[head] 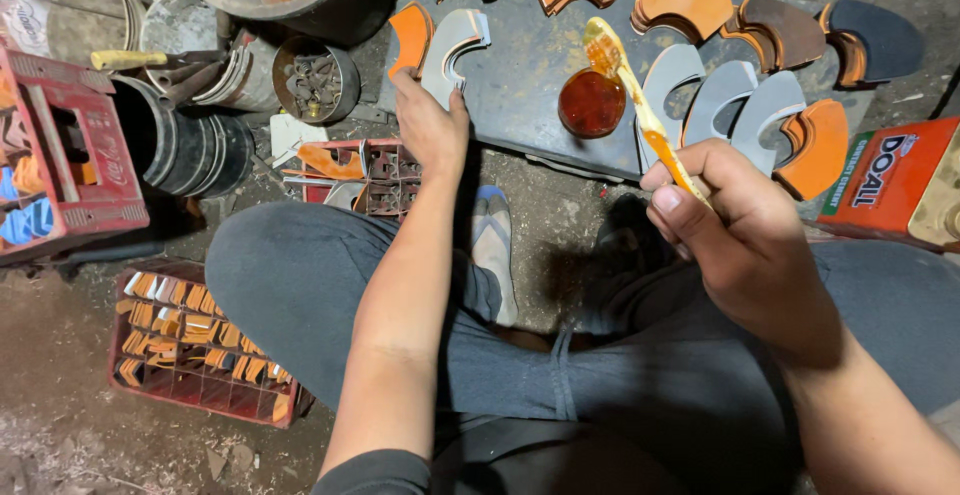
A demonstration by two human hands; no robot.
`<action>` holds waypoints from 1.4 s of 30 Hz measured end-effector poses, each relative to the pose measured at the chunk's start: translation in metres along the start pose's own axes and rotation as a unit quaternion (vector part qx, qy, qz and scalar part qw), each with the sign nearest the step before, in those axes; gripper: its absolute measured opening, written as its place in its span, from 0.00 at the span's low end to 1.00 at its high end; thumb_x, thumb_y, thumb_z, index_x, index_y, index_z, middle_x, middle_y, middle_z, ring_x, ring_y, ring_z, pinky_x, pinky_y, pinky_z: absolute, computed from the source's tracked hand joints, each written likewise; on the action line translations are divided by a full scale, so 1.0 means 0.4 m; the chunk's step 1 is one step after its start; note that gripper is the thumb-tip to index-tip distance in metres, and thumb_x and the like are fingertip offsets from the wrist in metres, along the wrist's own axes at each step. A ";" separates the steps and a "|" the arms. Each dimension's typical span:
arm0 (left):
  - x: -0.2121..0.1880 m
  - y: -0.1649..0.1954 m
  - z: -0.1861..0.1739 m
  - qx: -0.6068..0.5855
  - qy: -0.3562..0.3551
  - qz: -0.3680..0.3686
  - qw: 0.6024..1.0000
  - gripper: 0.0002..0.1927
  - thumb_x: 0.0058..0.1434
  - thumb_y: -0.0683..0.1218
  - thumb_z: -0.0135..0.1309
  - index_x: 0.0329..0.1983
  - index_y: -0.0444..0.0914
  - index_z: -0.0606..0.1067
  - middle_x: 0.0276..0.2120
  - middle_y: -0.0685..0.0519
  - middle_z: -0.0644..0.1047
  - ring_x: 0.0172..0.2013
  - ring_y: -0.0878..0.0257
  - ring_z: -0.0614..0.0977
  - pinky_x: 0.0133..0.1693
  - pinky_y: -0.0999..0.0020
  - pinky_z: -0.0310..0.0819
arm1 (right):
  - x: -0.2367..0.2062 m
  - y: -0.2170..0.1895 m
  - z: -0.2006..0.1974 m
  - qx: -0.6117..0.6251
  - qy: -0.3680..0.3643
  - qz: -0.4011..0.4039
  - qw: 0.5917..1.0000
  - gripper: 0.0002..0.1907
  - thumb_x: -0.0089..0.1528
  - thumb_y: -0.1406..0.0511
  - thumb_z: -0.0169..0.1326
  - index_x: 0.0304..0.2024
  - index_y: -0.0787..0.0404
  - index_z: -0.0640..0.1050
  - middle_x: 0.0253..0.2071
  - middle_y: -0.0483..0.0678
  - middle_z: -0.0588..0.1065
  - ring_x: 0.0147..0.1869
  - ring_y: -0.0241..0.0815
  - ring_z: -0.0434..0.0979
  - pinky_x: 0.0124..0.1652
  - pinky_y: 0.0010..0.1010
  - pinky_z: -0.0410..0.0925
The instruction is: The person sits on the floor and uses a brush to apply orange paint to curved wooden pieces. They repeatedly dip the brush into a small container of paint and coat each piece, placing finished items into a red crate.
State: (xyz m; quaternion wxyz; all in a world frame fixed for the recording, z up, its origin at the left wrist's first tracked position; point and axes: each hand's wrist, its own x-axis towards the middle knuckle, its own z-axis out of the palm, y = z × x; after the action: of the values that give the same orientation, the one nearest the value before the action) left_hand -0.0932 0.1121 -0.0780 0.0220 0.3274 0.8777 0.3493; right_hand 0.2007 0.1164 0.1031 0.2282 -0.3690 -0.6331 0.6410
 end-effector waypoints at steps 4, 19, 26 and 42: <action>0.002 0.013 -0.017 -0.042 0.020 0.002 0.999 0.33 0.53 0.42 0.67 0.56 0.32 0.61 0.46 0.34 0.77 0.48 0.37 0.79 0.49 0.48 0.71 | 0.001 -0.007 0.000 -0.005 0.002 -0.009 1.000 0.08 0.71 0.66 0.48 0.47 0.66 0.73 0.31 0.41 0.69 0.33 0.28 0.64 0.34 0.21 0.62; -0.009 0.134 -0.042 -0.545 -0.190 -0.166 0.800 0.31 0.61 0.42 0.64 0.61 0.34 0.58 0.45 0.41 0.81 0.44 0.60 0.82 0.47 0.70 0.76 | 0.000 0.009 -0.040 0.323 0.028 -0.090 0.942 0.03 0.72 0.69 0.49 0.47 0.62 0.70 0.37 0.48 0.69 0.36 0.33 0.66 0.40 0.28 0.66; -0.150 0.250 -0.236 -0.613 -0.378 -0.092 0.688 0.33 0.61 0.37 0.62 0.64 0.35 0.57 0.56 0.40 0.75 0.52 0.58 0.81 0.52 0.67 0.78 | 0.042 0.014 0.010 0.323 0.134 -0.039 0.936 0.09 0.66 0.68 0.58 0.47 0.63 0.73 0.27 0.38 0.65 0.23 0.25 0.58 0.21 0.19 0.53; -0.269 0.201 -0.216 -0.707 -0.362 -0.189 0.578 0.34 0.64 0.39 0.61 0.67 0.38 0.56 0.58 0.45 0.70 0.55 0.59 0.78 0.56 0.64 0.75 | 0.036 0.186 0.141 0.092 0.148 -0.094 0.980 0.26 0.61 0.72 0.65 0.61 0.68 0.73 0.30 0.34 0.63 0.33 0.24 0.60 0.35 0.17 0.57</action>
State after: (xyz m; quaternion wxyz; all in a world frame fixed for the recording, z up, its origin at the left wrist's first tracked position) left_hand 0.0131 0.0407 0.0173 0.6279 0.1343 0.3142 0.6993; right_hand 0.1617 0.0839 0.0233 0.4118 -0.3766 -0.5621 0.6104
